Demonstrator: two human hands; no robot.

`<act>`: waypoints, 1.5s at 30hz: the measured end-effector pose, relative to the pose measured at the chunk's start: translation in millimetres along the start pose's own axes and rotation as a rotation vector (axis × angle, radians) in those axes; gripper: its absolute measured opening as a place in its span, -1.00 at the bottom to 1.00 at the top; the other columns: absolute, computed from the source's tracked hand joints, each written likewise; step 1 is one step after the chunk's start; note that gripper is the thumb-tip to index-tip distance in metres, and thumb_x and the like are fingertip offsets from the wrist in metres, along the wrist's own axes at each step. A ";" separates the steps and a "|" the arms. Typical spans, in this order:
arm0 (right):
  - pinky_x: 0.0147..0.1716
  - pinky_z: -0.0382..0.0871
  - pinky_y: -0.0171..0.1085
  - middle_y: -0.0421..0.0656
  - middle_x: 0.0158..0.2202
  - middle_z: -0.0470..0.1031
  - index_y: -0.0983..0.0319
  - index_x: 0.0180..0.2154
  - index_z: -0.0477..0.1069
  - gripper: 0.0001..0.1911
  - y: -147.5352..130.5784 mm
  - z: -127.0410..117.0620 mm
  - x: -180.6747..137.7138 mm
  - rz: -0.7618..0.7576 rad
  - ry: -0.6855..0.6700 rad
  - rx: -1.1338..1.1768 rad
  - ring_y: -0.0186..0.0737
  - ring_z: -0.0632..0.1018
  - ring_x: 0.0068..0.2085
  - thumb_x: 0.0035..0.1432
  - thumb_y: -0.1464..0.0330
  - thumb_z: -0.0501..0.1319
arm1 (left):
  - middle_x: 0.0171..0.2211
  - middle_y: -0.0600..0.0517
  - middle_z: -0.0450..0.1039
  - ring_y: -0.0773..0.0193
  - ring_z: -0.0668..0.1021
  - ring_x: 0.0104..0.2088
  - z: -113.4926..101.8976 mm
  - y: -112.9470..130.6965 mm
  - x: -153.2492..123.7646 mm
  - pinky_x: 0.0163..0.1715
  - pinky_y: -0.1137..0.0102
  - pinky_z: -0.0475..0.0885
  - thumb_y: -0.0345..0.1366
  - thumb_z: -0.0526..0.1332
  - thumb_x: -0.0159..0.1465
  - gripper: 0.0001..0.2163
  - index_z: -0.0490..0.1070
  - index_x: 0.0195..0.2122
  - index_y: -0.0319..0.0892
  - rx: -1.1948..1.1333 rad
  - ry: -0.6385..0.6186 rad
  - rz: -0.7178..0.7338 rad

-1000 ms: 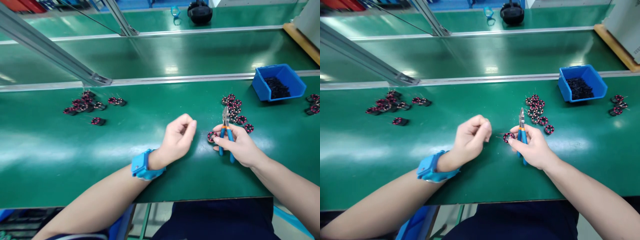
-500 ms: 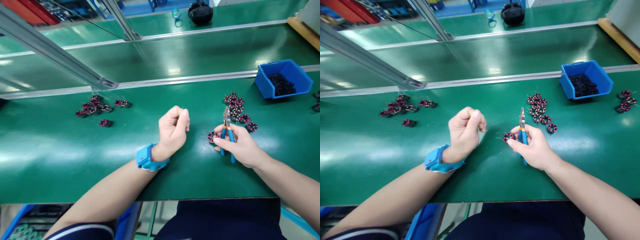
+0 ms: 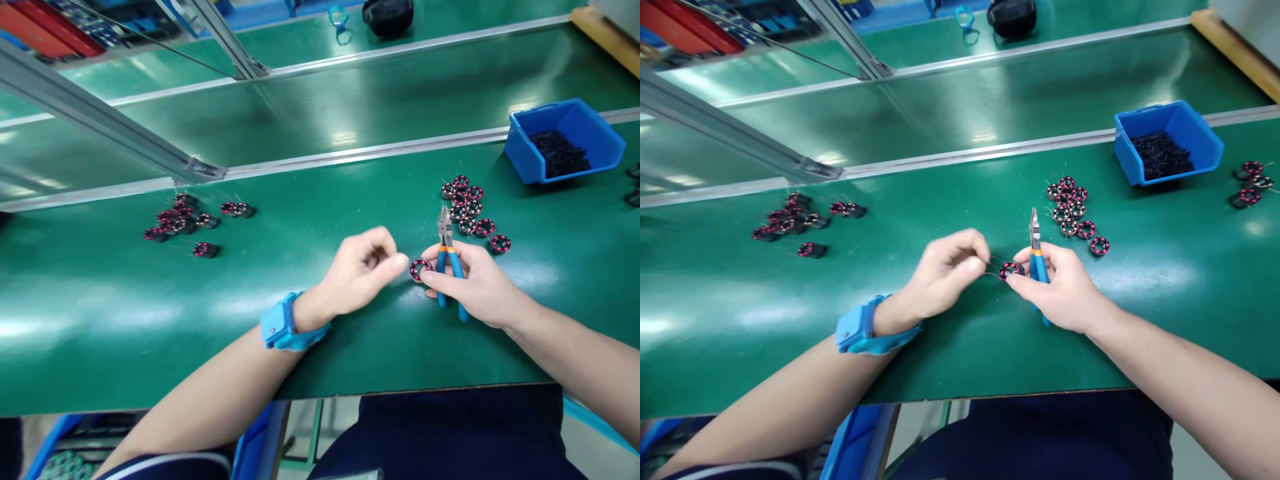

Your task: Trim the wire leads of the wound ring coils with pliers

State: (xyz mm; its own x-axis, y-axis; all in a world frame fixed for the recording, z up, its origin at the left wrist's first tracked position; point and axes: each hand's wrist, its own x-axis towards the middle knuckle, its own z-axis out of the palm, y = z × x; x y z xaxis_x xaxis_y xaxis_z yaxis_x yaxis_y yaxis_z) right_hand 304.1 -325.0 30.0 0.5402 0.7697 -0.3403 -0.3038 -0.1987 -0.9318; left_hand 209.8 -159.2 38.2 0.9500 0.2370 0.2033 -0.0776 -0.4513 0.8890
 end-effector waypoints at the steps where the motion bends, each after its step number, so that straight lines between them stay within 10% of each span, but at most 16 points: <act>1: -0.50 0.38 -0.28 -0.29 -0.49 0.36 0.25 -0.28 0.39 -0.65 -0.1 -0.1 0.1 -0.004 0.000 0.002 -0.37 0.42 -0.52 -0.12 0.27 0.40 | -0.64 0.14 0.20 0.45 0.22 -0.63 -0.6 3.0 -1.7 -0.66 0.49 0.12 -0.08 0.20 0.26 -0.65 0.27 -0.55 -0.20 -0.005 -0.111 -0.046; 4: -0.50 0.38 -0.28 -0.29 -0.49 0.36 0.24 -0.28 0.39 -0.65 -0.2 -0.5 -0.2 -0.006 0.003 -0.009 -0.36 0.44 -0.51 -0.12 0.27 0.40 | -0.68 0.14 0.22 0.45 0.23 -0.65 -6.8 7.6 -3.8 -0.67 0.49 0.14 -0.15 0.21 0.27 -0.64 0.23 -0.60 -0.20 -0.133 -0.178 -0.146; 9: -0.49 0.43 -0.26 -0.25 -0.42 0.40 0.25 -0.26 0.38 -0.62 -0.4 0.3 -0.7 0.019 0.026 0.060 -0.36 0.46 -0.50 -0.13 0.26 0.40 | -0.71 0.16 0.23 0.45 0.28 -0.68 -23.4 -3.4 0.3 -0.67 0.50 0.20 -0.19 0.29 0.21 -0.67 0.22 -0.60 -0.18 -0.352 0.174 -0.144; 15: -0.42 0.49 -0.23 -0.23 -0.42 0.43 0.23 -0.27 0.38 -0.50 -1.9 6.8 1.4 0.032 0.119 0.188 -0.28 0.52 -0.42 -0.24 0.15 0.46 | -0.31 -0.01 0.47 0.36 0.53 -0.42 11.8 -4.0 -10.6 -0.54 0.52 0.44 -0.34 0.44 -0.02 -0.61 0.35 -0.20 -0.23 -0.365 -0.001 -0.169; 19: -0.40 0.51 -0.22 -0.25 -0.43 0.44 0.22 -0.29 0.39 -0.50 -1.1 10.8 1.5 0.026 0.111 0.267 -0.29 0.52 -0.42 -0.25 0.13 0.47 | -0.44 0.05 0.45 0.39 0.53 -0.48 33.9 -5.8 -13.2 -0.48 0.50 0.50 -0.34 0.40 0.07 -0.70 0.37 -0.21 -0.24 -0.411 0.079 -0.154; 45: -0.35 0.43 -0.24 -0.20 -0.40 0.44 0.25 -0.23 0.37 -0.53 -8.8 -2.0 -4.9 0.073 -0.021 0.102 -0.25 0.52 -0.34 -0.12 0.13 0.40 | -0.41 0.03 0.59 0.40 0.60 -0.48 14.6 -7.8 -6.8 -0.41 0.54 0.56 -0.35 0.48 -0.01 -0.71 0.53 -0.26 -0.28 -0.887 -0.087 -0.501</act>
State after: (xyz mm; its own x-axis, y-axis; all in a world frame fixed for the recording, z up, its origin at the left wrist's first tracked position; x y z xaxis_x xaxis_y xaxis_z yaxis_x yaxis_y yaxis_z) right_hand 305.7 -328.2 39.6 0.4976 0.7681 -0.4031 -0.4205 -0.1928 -0.8866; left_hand 208.4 -169.9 23.9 0.9507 0.1442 -0.2745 0.1721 0.4908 0.8541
